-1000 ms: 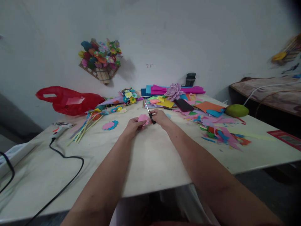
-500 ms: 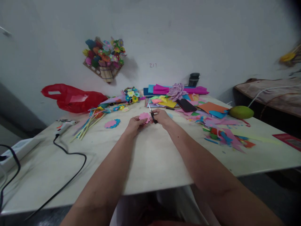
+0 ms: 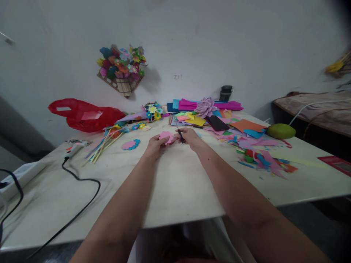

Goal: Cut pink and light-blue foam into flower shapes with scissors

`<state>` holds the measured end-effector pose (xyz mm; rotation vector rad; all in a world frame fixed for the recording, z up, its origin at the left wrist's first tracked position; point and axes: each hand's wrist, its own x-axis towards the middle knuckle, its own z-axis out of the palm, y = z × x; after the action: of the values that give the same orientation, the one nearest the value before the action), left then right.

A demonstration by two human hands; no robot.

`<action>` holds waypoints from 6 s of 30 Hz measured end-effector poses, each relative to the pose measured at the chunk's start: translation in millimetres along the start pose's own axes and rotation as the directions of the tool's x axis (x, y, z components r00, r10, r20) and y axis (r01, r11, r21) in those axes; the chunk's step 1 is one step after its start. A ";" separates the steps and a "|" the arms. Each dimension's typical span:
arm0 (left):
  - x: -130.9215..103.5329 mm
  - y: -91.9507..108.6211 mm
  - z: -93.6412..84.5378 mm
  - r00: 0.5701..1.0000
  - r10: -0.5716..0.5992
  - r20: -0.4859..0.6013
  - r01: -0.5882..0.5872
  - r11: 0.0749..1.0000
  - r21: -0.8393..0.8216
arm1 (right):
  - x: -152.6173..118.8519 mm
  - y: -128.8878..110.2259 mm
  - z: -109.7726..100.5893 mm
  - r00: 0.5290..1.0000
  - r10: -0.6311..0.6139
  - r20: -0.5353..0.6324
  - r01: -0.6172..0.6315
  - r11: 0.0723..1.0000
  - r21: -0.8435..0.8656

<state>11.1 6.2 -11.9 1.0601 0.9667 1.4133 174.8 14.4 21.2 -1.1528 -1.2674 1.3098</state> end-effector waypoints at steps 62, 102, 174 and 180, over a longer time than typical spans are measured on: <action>3.9 2.8 3.4 0.988 -0.067 -0.138 0.027 0.961 -0.276 | -3.5 9.6 -19.9 0.882 0.027 0.471 0.128 0.947 -0.295; 4.7 5.3 2.3 0.987 -0.101 -0.126 0.059 0.950 -0.305 | -2.2 14.3 -12.7 0.909 0.017 0.417 0.162 0.906 -0.391; 2.0 6.3 4.2 0.983 -0.107 -0.148 0.051 0.940 -0.337 | 2.9 20.7 -18.8 0.890 0.036 0.455 0.137 0.930 -0.342; 1.0 6.6 4.5 0.983 -0.097 -0.153 0.042 0.945 -0.324 | 3.5 21.6 -19.0 0.888 0.033 0.458 0.138 0.932 -0.335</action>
<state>13.6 6.5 -4.2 0.6686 0.8471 1.5562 192.9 19.5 -0.9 -1.0735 -1.9402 1.3922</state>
